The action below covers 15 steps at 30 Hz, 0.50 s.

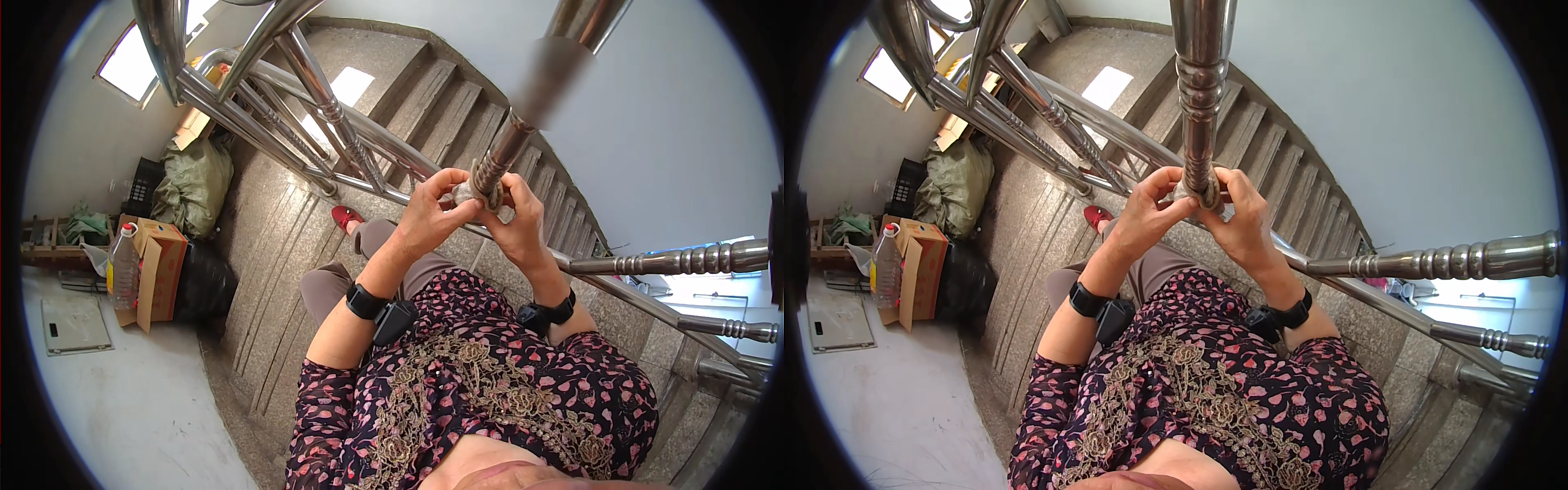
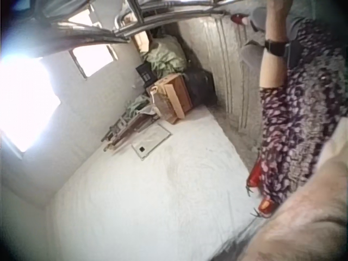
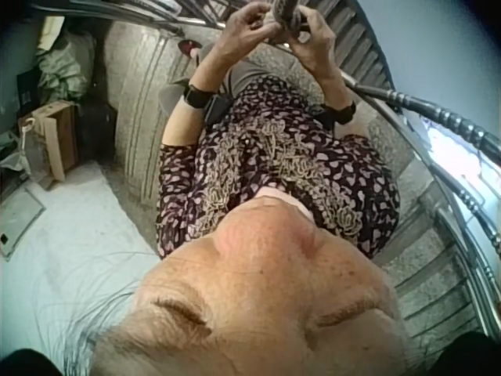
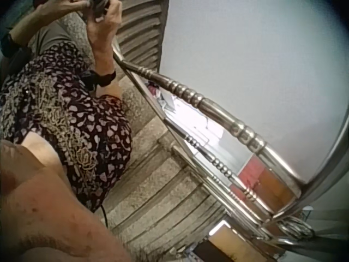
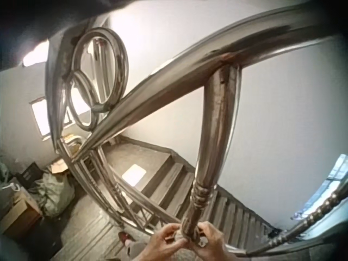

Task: Cleaning a stainless steel staircase handrail with a cloth.

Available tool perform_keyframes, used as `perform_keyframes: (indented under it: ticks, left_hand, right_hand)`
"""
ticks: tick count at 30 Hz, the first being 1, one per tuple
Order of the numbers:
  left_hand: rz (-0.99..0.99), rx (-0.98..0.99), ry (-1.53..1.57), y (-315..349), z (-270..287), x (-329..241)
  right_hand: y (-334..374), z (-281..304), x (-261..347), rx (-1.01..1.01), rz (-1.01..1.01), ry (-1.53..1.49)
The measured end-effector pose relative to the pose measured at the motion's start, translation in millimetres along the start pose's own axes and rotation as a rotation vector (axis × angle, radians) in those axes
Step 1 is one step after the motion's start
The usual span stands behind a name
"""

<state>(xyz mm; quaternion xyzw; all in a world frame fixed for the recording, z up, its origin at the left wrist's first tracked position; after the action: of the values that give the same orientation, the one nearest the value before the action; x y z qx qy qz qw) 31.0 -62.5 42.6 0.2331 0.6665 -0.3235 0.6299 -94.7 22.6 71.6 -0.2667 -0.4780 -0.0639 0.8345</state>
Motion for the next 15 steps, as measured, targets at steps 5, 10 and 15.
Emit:
perform_keyframes:
  ticks: [5,10,15]
  left_hand:
    - [0.05,0.054,0.065,1,1,28]
    - [0.019,0.034,0.089,3,2,52]
    - [0.074,0.033,0.127,8,2,75]
  right_hand:
    - [7,-9,-14,0.066,-0.039,0.033]
    - [14,-18,-27,0.089,-0.039,0.125]
    - [20,-27,-44,0.184,-0.109,0.126]
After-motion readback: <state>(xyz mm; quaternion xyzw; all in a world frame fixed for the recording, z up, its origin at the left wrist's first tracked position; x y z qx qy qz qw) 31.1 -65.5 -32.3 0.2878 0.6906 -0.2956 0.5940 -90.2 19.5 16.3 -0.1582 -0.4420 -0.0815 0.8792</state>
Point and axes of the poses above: each hand's wrist, its own y-axis away from the middle knuckle, its own z-axis out of the back of the hand, x = y × z, the point moved 5 cm from there along -y, towards the middle knuckle, and after that the axes turned 7 degrees about -z, right-handed, at the moved point
